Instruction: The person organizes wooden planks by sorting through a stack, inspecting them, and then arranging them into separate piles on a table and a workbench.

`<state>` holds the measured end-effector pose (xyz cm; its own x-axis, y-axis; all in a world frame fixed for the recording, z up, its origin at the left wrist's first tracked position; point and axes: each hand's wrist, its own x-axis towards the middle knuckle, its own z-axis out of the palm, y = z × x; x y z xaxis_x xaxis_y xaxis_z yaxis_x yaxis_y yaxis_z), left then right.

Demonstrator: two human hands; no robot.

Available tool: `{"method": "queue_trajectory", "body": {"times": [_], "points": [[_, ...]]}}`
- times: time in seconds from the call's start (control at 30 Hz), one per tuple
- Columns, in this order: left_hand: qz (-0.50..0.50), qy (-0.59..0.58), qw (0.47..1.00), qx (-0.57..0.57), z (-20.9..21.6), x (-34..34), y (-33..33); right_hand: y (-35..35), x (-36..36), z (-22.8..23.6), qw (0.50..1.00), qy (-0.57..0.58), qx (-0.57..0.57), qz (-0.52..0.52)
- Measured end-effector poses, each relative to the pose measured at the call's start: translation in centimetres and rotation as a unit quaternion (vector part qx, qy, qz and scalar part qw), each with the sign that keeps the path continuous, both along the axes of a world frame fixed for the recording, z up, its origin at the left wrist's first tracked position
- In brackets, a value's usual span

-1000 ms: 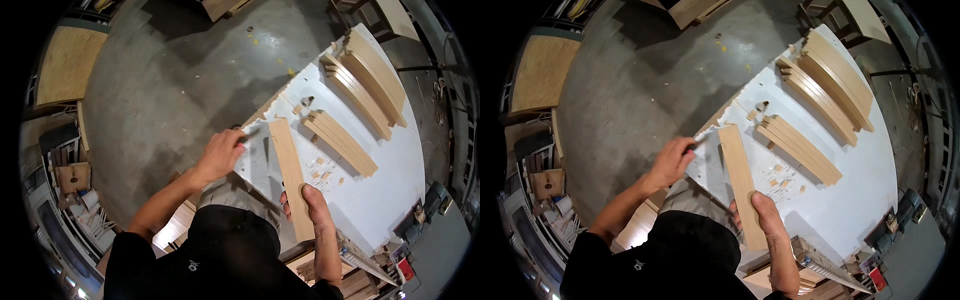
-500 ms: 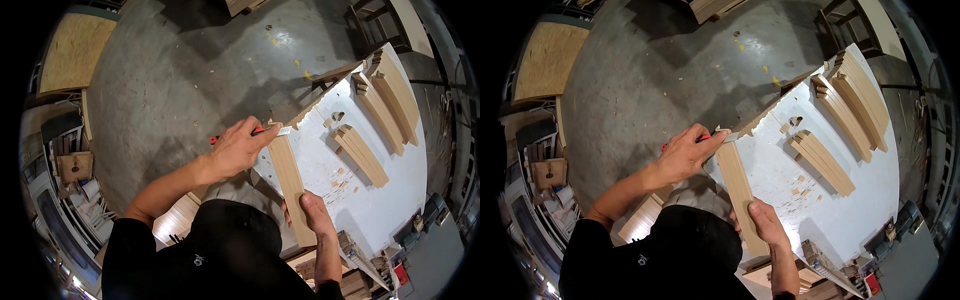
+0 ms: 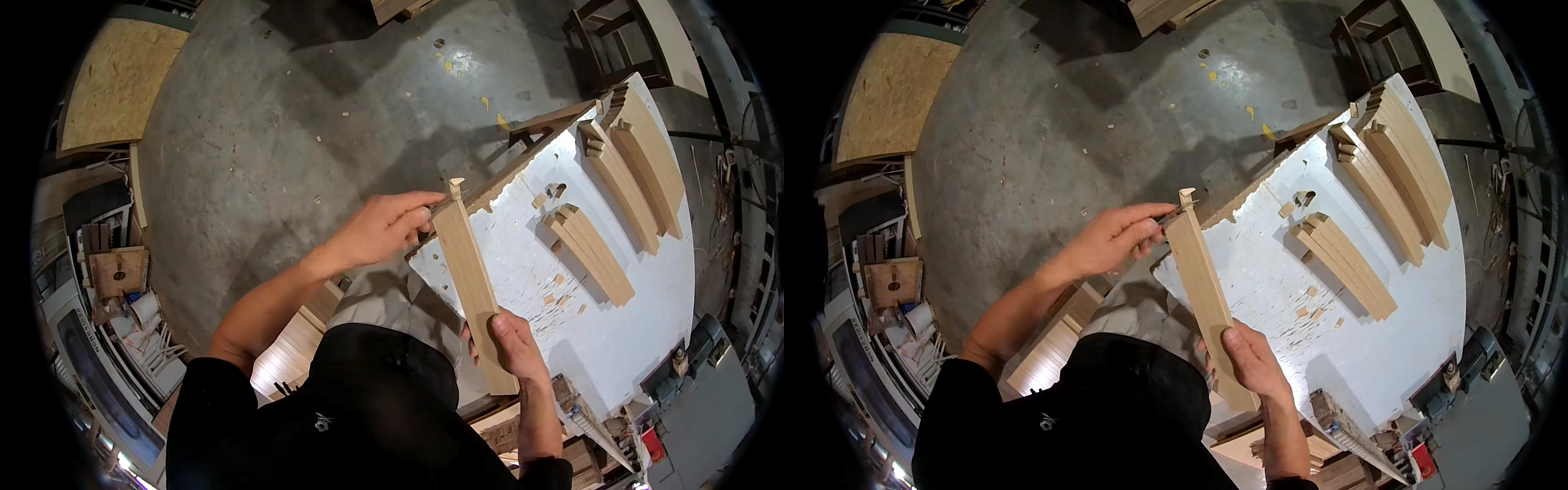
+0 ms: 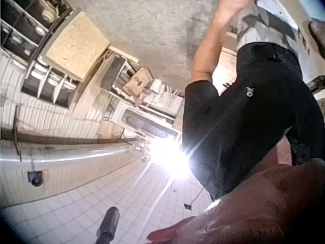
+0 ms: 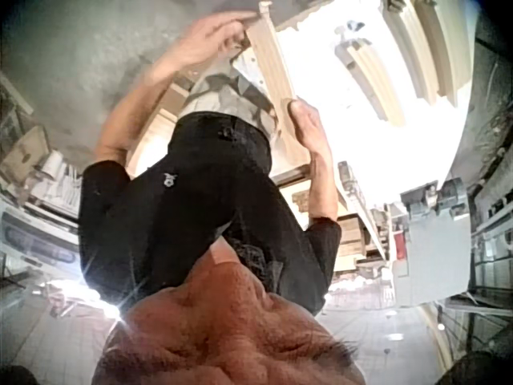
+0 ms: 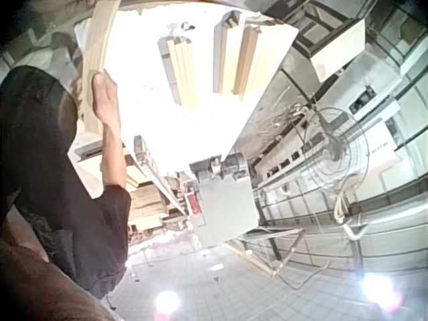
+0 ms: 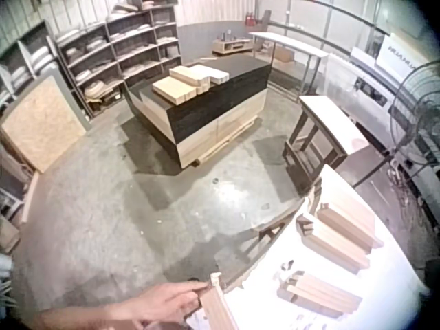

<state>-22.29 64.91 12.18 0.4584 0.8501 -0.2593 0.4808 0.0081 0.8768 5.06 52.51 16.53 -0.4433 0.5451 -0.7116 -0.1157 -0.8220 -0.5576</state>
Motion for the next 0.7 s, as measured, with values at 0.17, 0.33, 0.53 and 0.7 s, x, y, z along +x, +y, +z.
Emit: {"method": "queue_trajectory", "body": {"times": [0.17, 0.33, 0.53, 0.7], "points": [[0.045, -0.080, 0.979, -0.182, 1.0, -0.6, -0.2, -0.6, -0.1, -0.9, 1.000, -0.007, 0.025, 0.012], [0.035, -0.028, 0.994, -0.099, 0.5, -1.0, -1.2, -1.0, -1.5, -1.7, 0.840, -0.403, 0.332, 0.149], [0.062, 0.019, 0.992, -0.106, -2.1, -1.4, -3.6, -2.8, -1.0, -8.1, 0.693, -0.543, 0.434, 0.192], [0.074, 0.030, 0.986, -0.143, -3.8, -1.5, -4.1, -3.6, -1.0, -10.0, 0.676, -0.565, 0.443, 0.166]]}}
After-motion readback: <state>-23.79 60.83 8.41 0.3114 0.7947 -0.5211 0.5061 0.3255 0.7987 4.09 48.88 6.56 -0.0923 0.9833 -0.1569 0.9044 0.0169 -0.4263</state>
